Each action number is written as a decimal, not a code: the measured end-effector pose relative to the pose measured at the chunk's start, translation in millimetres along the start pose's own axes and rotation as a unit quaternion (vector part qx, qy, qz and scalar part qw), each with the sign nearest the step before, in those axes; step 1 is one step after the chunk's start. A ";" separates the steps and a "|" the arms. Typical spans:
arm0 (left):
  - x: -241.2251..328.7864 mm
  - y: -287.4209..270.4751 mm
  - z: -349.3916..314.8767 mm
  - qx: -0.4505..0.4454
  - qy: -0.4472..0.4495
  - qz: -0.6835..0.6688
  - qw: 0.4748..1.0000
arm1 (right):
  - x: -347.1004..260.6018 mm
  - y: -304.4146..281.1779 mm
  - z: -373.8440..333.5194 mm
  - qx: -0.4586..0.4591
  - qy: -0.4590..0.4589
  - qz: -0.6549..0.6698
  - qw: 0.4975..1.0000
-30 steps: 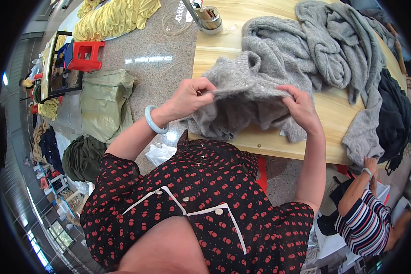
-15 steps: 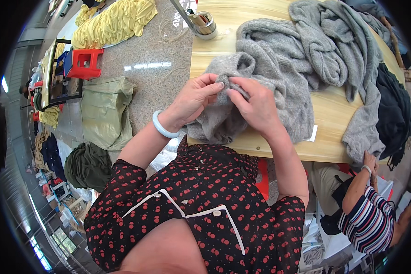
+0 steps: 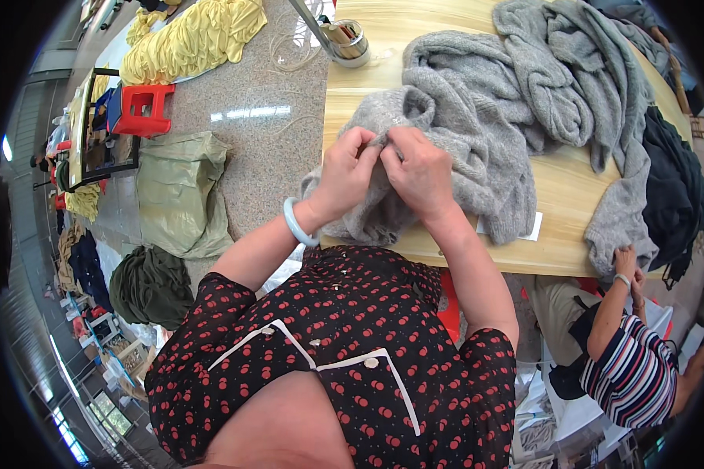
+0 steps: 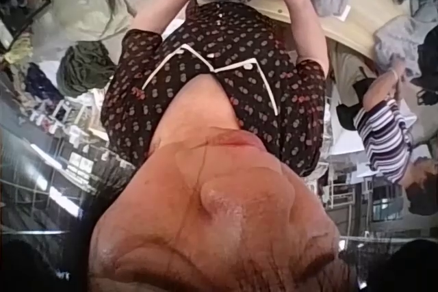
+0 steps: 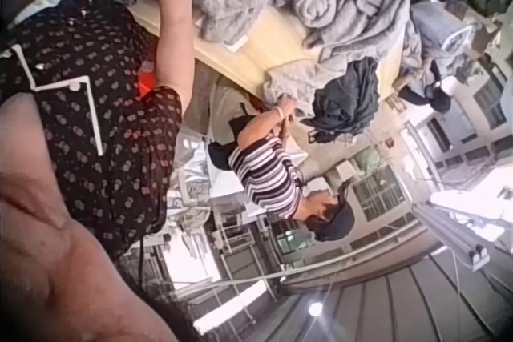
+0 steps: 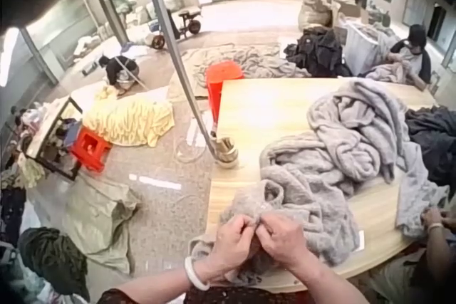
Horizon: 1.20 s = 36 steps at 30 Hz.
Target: Inspect various garments for quality on a workbench.
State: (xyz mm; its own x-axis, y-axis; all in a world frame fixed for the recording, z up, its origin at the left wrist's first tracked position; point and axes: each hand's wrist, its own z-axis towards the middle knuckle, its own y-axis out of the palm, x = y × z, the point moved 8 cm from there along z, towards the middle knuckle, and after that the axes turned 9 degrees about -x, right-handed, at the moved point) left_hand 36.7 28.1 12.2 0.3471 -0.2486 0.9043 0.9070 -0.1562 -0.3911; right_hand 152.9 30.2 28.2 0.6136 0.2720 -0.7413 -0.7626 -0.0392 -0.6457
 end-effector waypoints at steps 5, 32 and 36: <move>-40.6 17.9 1.9 -0.142 -0.138 -0.150 0.969 | 12.2 -1.0 -2.9 -0.061 0.020 0.064 0.996; 2.2 -12.6 3.9 -0.189 -0.320 -0.488 0.790 | 63.7 -82.8 -11.5 0.012 0.160 0.260 0.952; 9.5 -8.0 8.6 -0.190 -0.315 -0.522 0.769 | 16.0 -80.9 -8.6 -0.036 0.086 0.256 0.962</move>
State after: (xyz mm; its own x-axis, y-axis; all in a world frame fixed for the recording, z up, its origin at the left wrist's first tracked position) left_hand 34.8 35.2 25.4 -0.3691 0.6965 0.6154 0.6762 -0.2530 0.6919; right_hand 226.1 29.4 67.0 0.1909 0.0365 -0.9809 -0.9614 -0.1949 -0.1943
